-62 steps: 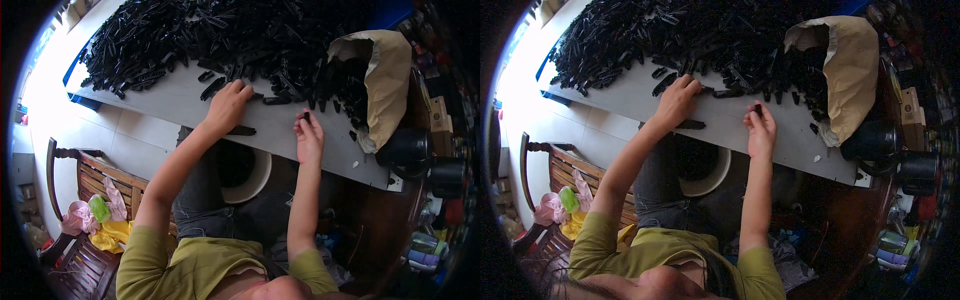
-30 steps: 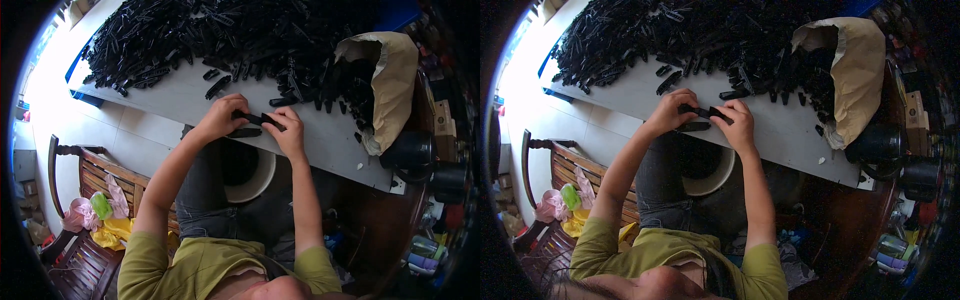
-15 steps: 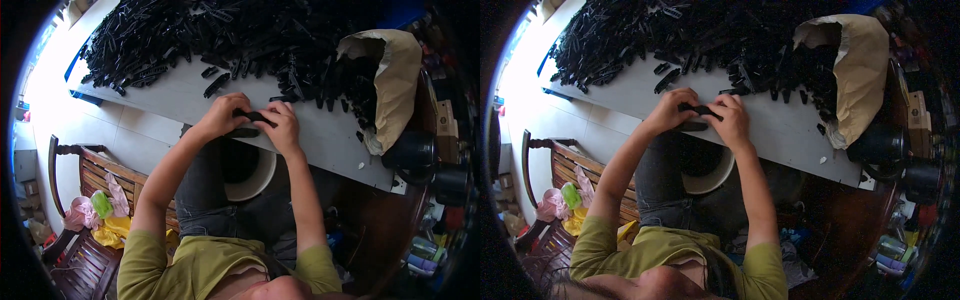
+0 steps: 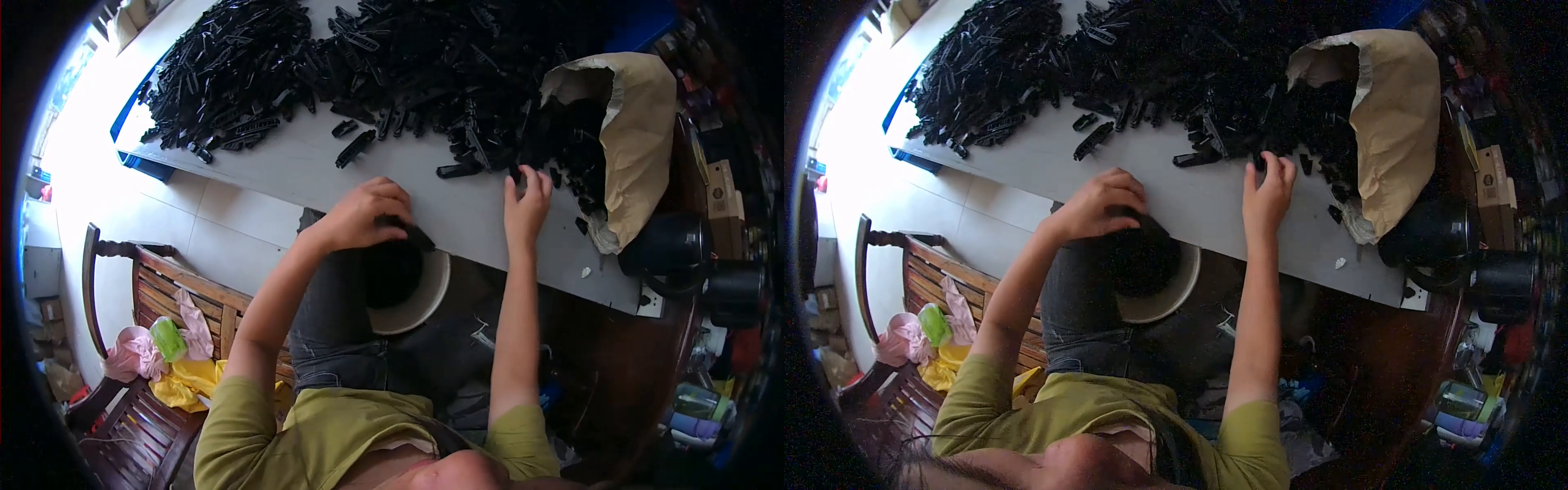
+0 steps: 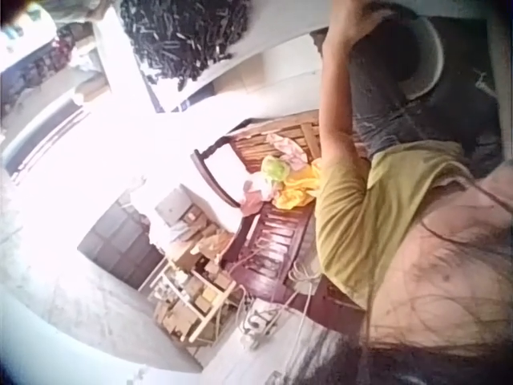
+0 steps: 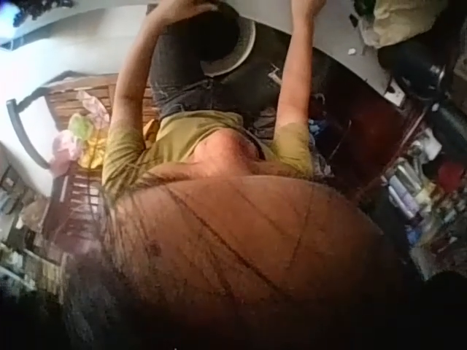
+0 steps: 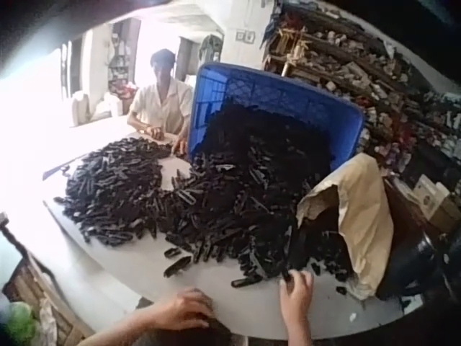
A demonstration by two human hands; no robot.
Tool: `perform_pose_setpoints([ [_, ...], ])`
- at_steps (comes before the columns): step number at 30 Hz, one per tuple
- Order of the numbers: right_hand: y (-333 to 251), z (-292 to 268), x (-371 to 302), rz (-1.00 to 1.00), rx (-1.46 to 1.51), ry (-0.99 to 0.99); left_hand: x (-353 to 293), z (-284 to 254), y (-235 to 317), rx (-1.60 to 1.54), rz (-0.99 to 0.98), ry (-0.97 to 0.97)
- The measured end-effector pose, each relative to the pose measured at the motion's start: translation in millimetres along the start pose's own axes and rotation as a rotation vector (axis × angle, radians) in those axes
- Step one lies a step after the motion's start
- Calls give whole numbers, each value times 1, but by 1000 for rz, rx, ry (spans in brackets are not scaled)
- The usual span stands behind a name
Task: Inspecting and sorting small black plastic components from a large pile into a container on a workbench.
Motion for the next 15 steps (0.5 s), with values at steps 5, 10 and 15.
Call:
perform_pose_setpoints([
  [5, 1, 18, 3, 80, -60, -174, -9, -32, -12, 263, -163, 363],
  [10, 18, 13, -12, 158, 145, -77, -10, -65, -44, 599, -481, 527],
  [15, 12, -1, -30, 857, 1111, -112, -6, -61, -52, 216, -619, 429],
])
Point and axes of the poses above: each hand's wrist, its own x-axis towards the middle knuckle, its own z-axis out of the palm, y = z × x, the point moved 6 cm from there along x, towards the middle knuckle, and after that the axes turned 1 degree about y, right-handed, at the moved point
